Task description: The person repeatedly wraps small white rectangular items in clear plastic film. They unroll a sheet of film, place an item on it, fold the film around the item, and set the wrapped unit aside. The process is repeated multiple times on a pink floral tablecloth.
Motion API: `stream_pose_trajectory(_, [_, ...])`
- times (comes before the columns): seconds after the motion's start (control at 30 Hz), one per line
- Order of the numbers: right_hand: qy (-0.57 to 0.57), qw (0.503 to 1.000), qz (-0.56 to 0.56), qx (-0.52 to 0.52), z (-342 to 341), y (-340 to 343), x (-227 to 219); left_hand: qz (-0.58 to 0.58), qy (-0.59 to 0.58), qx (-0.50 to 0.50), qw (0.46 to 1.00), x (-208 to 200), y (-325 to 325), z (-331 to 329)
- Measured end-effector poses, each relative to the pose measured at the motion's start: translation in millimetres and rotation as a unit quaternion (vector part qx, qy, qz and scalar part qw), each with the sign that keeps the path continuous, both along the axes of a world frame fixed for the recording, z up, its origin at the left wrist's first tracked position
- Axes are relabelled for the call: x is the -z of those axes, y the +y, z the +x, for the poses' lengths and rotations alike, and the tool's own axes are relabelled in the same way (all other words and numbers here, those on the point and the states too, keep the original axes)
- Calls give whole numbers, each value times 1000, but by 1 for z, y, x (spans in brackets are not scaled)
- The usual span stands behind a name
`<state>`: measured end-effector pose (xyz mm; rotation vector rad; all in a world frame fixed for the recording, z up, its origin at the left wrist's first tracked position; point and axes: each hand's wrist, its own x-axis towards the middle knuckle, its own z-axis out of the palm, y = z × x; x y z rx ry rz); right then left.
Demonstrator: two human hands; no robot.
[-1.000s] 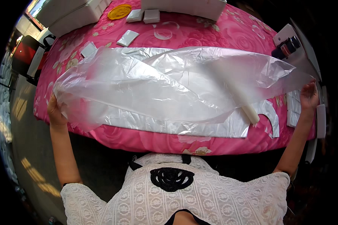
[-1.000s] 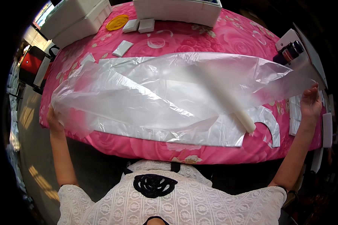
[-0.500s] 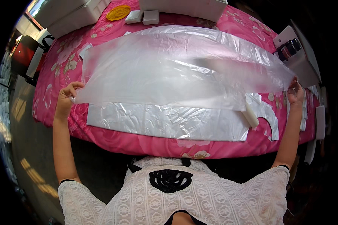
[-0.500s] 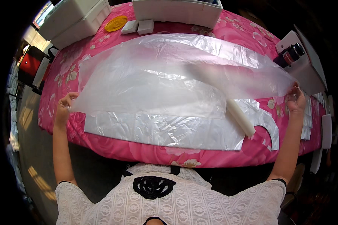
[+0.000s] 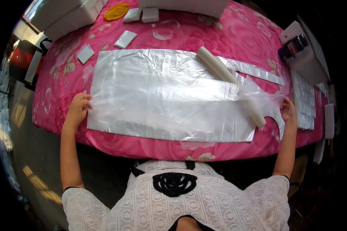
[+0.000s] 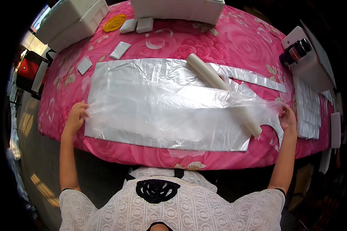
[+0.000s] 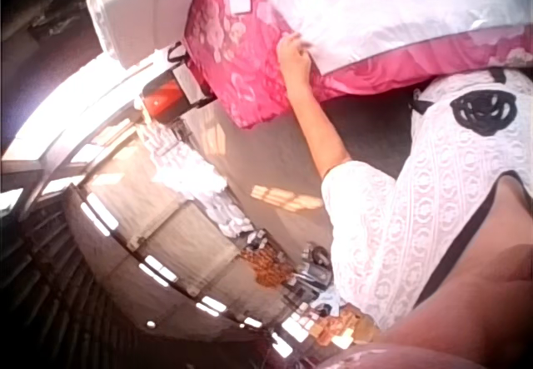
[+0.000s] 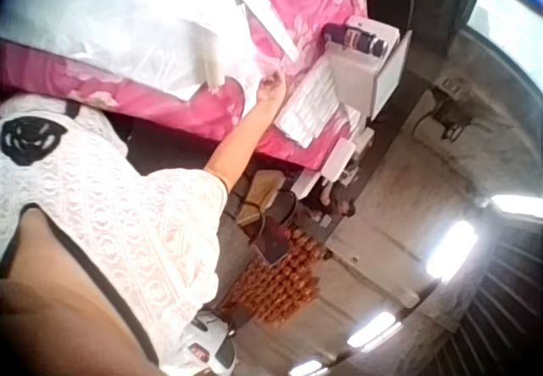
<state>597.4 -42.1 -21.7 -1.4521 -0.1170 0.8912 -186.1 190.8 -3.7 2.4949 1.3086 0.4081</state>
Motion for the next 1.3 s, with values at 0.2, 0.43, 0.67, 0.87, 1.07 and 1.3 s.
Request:
stream_pose_trajectory(0.2, [-210, 963, -156, -67, 2, 6, 1, -207, -45, -40, 976, -42, -6, 27])
stream_pose_trajectory(0.43, [-699, 685, -16, -204, -186, 84, -66, 21, -52, 34, 998, -42, 26, 102])
stream_pose_trajectory(0.67, [-707, 557, 0, -435, -310, 141, -2, 141, 57, 116, 981, 22, 62, 163])
stream_pose_trajectory(0.87, [-723, 556, -20, -410, -304, 165, 12, 24, 26, 87, 996, 15, 68, 170])
stream_pose_trajectory(1.07, [-730, 600, 22, -327, -273, 188, -42, 202, 55, 62, 976, -38, 91, 140])
stream_pose_trajectory(1.3, [-751, 626, 199, -70, -252, 138, -172, 433, -158, -24, 887, -153, 31, 110])
